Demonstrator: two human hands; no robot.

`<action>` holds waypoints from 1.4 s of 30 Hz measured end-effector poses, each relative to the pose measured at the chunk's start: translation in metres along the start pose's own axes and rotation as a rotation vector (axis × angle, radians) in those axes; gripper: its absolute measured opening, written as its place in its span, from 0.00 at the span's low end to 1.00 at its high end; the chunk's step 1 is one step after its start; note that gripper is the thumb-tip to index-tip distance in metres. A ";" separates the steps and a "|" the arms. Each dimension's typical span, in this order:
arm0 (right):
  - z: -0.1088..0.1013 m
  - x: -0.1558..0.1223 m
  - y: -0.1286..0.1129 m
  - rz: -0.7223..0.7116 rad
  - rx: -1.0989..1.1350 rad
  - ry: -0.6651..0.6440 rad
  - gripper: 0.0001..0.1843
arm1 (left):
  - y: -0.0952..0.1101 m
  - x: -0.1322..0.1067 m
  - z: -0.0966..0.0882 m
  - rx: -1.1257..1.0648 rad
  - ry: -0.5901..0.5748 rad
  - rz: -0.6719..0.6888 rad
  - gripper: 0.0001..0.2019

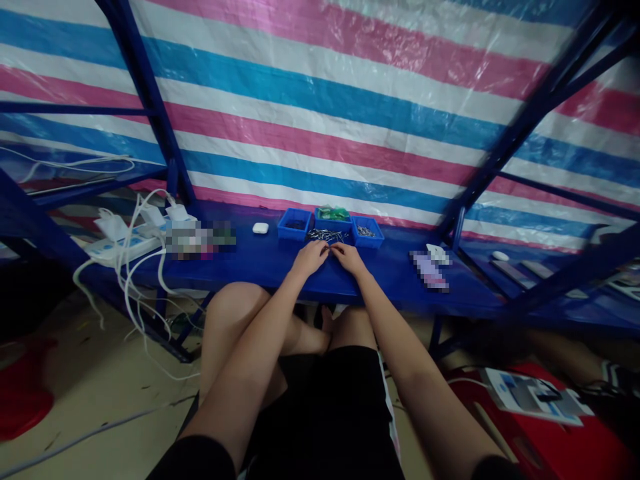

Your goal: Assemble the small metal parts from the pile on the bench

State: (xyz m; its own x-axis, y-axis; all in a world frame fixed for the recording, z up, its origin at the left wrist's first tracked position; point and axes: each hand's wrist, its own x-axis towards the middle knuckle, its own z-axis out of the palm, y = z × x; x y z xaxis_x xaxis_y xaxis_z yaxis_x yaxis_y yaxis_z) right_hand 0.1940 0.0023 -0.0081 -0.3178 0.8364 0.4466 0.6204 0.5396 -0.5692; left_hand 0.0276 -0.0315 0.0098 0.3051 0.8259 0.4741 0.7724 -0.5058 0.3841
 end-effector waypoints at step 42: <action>0.003 0.000 -0.001 -0.001 0.084 0.072 0.13 | -0.001 0.000 0.000 0.112 -0.041 -0.119 0.10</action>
State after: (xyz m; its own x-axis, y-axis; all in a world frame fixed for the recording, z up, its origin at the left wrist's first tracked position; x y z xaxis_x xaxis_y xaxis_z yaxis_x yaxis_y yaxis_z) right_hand 0.1918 0.0021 -0.0099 -0.2640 0.8286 0.4937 0.5569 0.5489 -0.6234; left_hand 0.0270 -0.0307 0.0095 0.2279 0.8891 0.3969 0.8613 -0.3743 0.3437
